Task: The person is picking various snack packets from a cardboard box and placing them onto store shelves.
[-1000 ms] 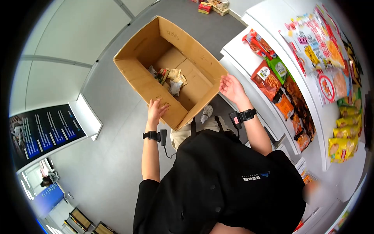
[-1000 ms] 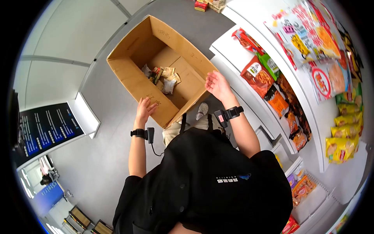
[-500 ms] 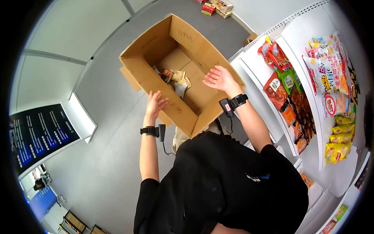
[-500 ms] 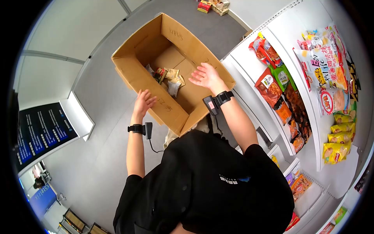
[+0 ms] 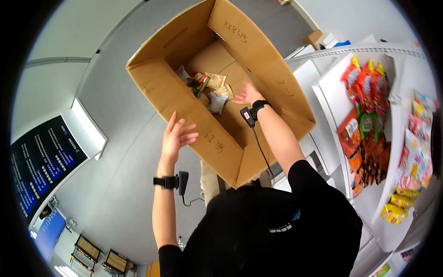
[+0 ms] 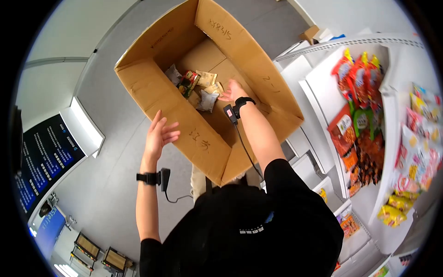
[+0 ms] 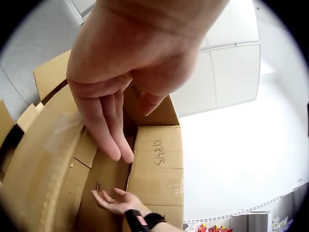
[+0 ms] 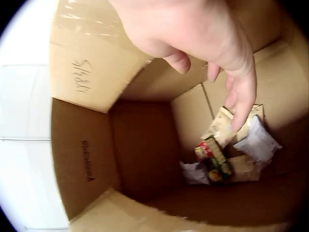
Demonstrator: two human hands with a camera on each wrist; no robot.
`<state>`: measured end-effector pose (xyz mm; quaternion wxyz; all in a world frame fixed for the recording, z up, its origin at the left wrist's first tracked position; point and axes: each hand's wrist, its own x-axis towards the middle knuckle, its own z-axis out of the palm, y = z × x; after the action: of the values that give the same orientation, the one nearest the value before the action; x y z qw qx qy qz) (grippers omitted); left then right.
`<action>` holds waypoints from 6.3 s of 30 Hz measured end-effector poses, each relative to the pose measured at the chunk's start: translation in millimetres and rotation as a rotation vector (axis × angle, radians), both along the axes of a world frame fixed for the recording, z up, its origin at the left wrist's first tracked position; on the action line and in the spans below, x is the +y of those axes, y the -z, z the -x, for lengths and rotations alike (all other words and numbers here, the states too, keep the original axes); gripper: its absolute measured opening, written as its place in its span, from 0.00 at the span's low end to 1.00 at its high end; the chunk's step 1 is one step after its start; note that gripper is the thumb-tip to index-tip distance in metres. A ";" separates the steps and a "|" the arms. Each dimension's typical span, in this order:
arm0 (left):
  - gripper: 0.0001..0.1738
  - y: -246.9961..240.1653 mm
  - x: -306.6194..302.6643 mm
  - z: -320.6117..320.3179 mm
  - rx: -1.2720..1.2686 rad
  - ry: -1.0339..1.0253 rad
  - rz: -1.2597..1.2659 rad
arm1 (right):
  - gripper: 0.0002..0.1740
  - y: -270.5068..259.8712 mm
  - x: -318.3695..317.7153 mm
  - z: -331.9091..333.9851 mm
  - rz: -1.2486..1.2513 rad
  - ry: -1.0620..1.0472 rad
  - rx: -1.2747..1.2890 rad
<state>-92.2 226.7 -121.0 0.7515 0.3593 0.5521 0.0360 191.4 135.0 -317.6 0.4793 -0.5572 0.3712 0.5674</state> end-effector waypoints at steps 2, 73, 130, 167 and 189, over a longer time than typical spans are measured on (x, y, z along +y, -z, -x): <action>0.37 -2.4 0.8 -5.5 0.039 -0.032 0.027 | 0.29 53.3 0.7 3.5 0.054 -0.100 0.030; 0.37 -125.2 -463.4 10.7 -0.822 1.504 0.747 | 0.15 -333.9 -563.4 303.4 -0.894 0.919 -0.922; 0.25 -109.0 -751.3 265.0 -0.538 1.920 -0.028 | 0.14 -192.0 -961.9 801.8 0.145 2.154 -0.871; 0.19 -74.1 -416.8 52.0 -0.551 0.912 -0.145 | 0.16 -278.4 -641.4 328.1 0.002 0.795 -0.962; 0.20 -52.5 -212.6 -25.3 -0.133 -0.030 -0.207 | 0.13 -246.7 -281.8 -17.2 -0.675 -0.106 -0.303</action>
<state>-67.0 14.1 -68.5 0.7446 0.4236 0.4998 0.1279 208.5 -146.8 -70.9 0.6556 -0.4637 0.0590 0.5930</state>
